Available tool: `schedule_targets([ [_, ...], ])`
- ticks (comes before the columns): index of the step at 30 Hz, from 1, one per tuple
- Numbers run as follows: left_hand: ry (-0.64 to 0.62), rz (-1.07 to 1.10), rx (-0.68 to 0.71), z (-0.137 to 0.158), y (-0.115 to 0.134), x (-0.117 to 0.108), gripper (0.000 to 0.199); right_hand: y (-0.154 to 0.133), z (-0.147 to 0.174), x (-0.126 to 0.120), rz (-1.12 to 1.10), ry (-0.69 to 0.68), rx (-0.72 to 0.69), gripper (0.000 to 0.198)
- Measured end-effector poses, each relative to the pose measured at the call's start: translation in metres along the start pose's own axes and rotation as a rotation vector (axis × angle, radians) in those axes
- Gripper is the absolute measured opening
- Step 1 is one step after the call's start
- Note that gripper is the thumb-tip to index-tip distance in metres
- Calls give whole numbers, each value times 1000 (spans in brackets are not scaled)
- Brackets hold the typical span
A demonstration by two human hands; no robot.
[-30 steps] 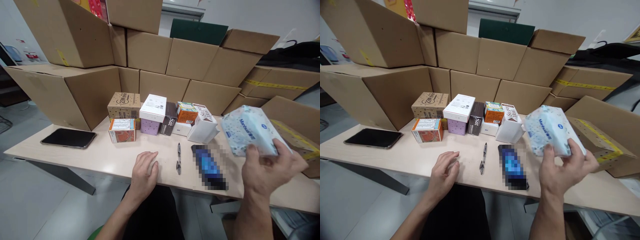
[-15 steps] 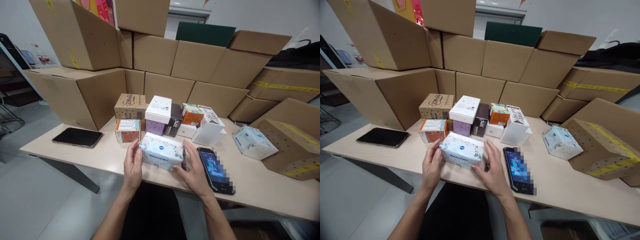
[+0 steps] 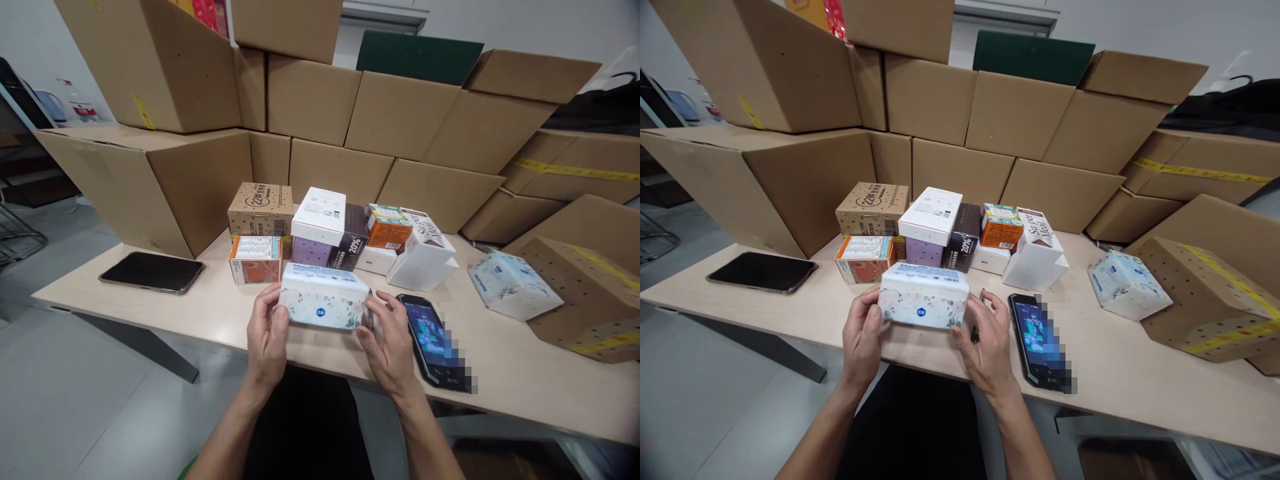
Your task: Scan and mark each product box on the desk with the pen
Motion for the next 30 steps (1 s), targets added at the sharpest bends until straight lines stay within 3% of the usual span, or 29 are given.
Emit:
schedule_targets([
  [4,23,-39,-106,2,-4,0,34,1,4,1,-7,31,80,30],
  [11,-60,-144,-157,-1,-1,-1,51,5,8,3,38,21,126,39],
  [15,-87,-201,-140,-2,3,0,53,5,7,6,80,-19,58,50],
  [20,-87,-217,-138,-2,0,0,54,5,6,6,90,-85,-31,46],
  [30,-42,-73,-8,6,-10,-2,55,-1,6,-2,-5,-32,-114,42],
])
Point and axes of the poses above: each hand's wrist, its own z-axis away from the middle knuckle, its own x-axis out of the palm, y = z × x, the point moved 1 cm from there along -z, towards the middle knuckle, and after that the axes turned 4 degrees about -z, right-handed, at the moved point
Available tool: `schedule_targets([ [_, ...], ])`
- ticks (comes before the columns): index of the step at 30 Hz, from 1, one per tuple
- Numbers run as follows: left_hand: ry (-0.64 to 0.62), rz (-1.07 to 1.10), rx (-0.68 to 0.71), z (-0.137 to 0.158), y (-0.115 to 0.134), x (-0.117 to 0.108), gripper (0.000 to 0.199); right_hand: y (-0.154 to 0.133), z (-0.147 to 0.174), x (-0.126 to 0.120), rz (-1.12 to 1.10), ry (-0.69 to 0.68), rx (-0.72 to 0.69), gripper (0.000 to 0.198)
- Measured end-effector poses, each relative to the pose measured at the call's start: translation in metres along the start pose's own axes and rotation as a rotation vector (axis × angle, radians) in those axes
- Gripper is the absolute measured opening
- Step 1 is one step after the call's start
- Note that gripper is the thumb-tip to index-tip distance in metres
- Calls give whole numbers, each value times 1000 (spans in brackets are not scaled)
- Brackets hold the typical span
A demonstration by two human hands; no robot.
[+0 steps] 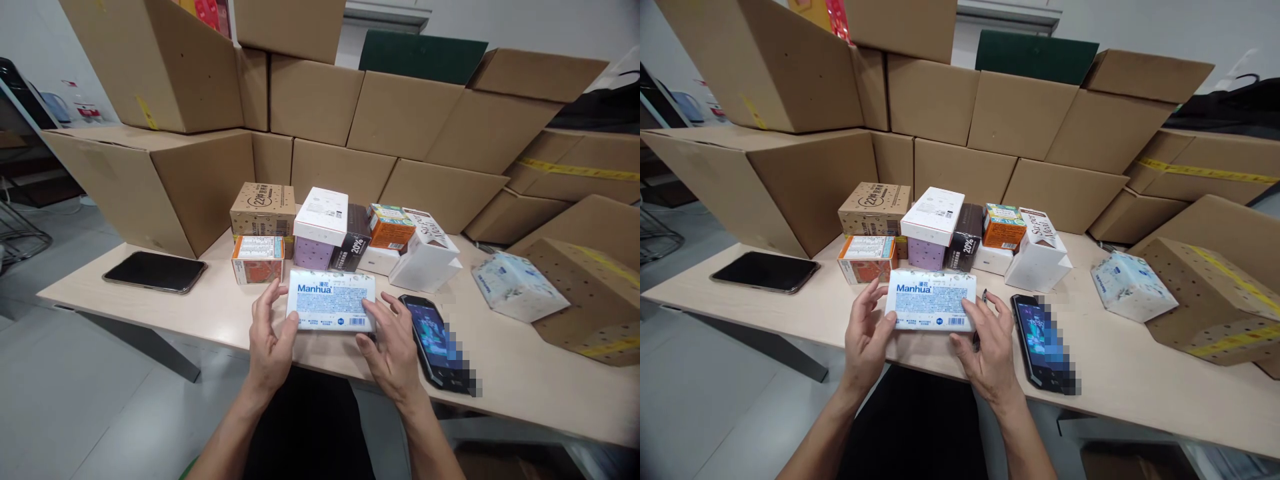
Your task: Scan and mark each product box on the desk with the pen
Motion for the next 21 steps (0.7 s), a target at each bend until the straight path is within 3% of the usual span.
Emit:
schedule_targets([
  [7,23,-115,13,-1,1,2,68,0,1,2,11,-2,63,24],
  [17,-13,-230,54,-2,8,2,72,0,1,1,-13,36,47,27],
  [21,-25,-300,168,-3,8,3,71,4,6,2,-77,63,103,35],
])
Point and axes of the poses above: each hand's wrist, its own z-axis away from the middle knuckle, its own x-axis out of the palm, y = z × x, the point moved 1 cm from there along -z, towards the middle knuckle, and after that the axes turned 4 degrees about -z, right-handed, at the moved point
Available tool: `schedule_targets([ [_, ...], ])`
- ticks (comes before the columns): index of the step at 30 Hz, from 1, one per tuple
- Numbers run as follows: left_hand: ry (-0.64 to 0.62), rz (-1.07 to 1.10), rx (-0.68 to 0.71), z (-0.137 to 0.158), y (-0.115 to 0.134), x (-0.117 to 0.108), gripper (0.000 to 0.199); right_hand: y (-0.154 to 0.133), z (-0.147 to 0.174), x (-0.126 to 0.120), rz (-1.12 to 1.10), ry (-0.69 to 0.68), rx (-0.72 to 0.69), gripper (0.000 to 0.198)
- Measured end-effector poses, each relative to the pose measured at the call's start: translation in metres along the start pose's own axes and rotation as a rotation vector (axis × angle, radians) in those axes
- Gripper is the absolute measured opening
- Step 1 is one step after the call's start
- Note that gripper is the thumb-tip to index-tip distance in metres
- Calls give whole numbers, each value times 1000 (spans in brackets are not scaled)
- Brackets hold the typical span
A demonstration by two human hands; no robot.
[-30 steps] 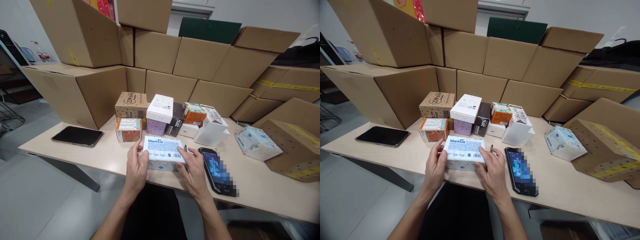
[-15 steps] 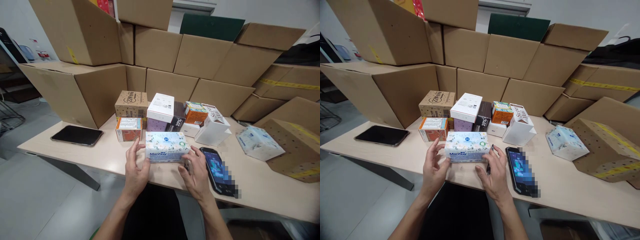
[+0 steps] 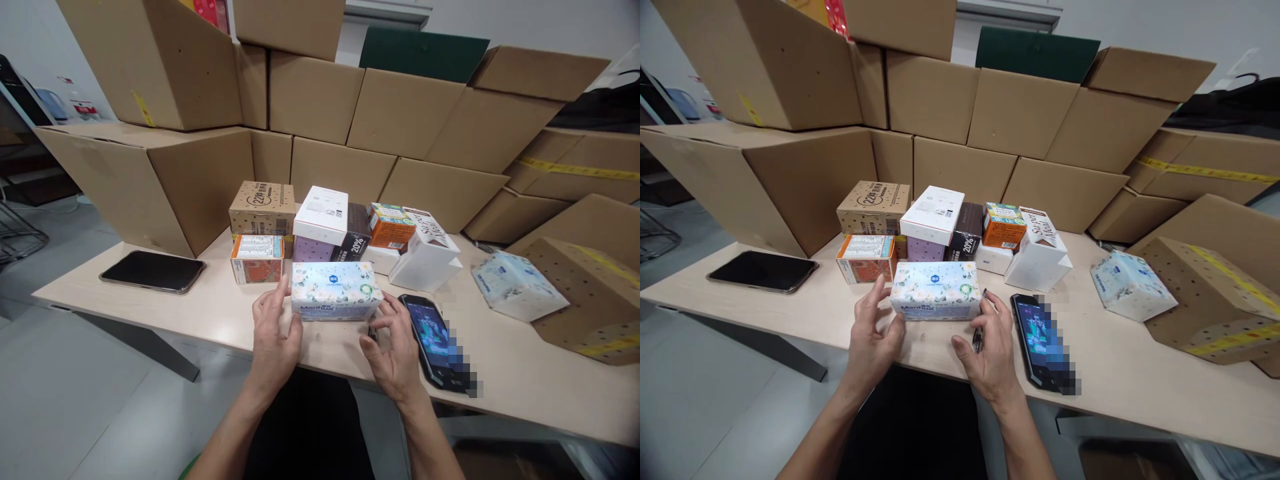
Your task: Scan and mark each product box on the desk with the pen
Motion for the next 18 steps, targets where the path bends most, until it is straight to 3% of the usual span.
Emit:
schedule_targets([
  [6,4,-77,152,-3,1,-1,57,3,3,-1,-23,-15,61,67],
  [11,43,-78,181,-2,4,-1,51,-2,-3,-2,88,-105,-14,51],
  [18,48,-31,205,0,4,-2,43,-4,-2,-3,53,-53,-17,43],
])
Point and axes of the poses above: each hand's wrist, its own z-axis away from the middle knuckle, its own x-axis out of the palm, y = z × x, the point moved 1 cm from there along -z, towards the middle knuckle, and after that the axes turned 4 degrees about -z, right-handed, at the moved point
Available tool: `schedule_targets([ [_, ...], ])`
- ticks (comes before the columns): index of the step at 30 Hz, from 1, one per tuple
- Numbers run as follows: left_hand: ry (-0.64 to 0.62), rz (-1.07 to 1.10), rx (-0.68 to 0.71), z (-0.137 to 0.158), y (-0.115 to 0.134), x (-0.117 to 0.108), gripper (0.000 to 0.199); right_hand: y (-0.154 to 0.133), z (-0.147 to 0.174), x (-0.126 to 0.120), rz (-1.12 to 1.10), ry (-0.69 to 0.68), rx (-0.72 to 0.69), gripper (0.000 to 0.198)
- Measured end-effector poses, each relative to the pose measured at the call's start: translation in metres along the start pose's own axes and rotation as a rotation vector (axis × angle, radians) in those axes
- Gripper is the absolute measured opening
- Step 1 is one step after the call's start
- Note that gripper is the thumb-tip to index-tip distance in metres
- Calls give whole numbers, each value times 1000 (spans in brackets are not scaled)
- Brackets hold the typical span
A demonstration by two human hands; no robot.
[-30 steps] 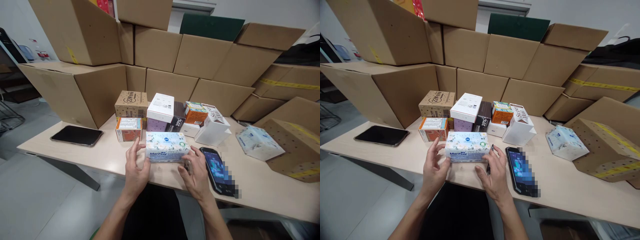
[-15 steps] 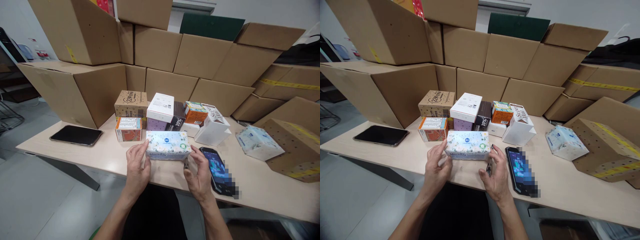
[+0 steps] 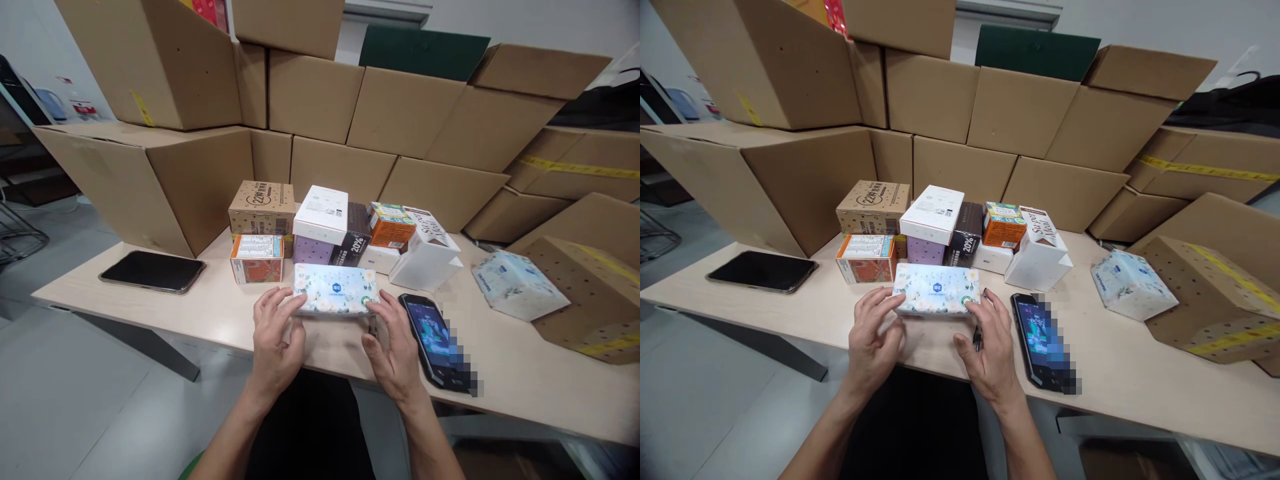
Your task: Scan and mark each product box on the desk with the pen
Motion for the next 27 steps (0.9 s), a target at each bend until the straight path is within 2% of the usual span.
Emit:
schedule_targets([
  [7,-23,-3,-56,0,2,-3,8,0,-1,0,-9,-19,2,35],
  [9,-2,-7,-74,0,3,-3,15,0,-1,0,-26,-4,30,38],
  [12,33,47,-148,3,1,0,16,0,0,0,-32,149,141,36],
  [15,64,165,-275,6,-2,2,7,2,0,2,111,265,258,23],
  [18,82,189,-318,8,-4,2,22,3,-1,5,325,134,326,21],
  [22,9,124,-240,7,-4,2,32,7,1,3,531,-156,374,31],
  [27,-87,8,-136,2,0,1,33,18,0,-3,504,-326,337,33],
])
Point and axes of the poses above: each hand's wrist, its own z-axis away from the middle knuckle, its own x-axis out of the palm, y = z × x, the point moved 1 cm from there along -z, towards the middle knuckle, and after that the axes turned 4 degrees about -z, right-handed, at the moved point
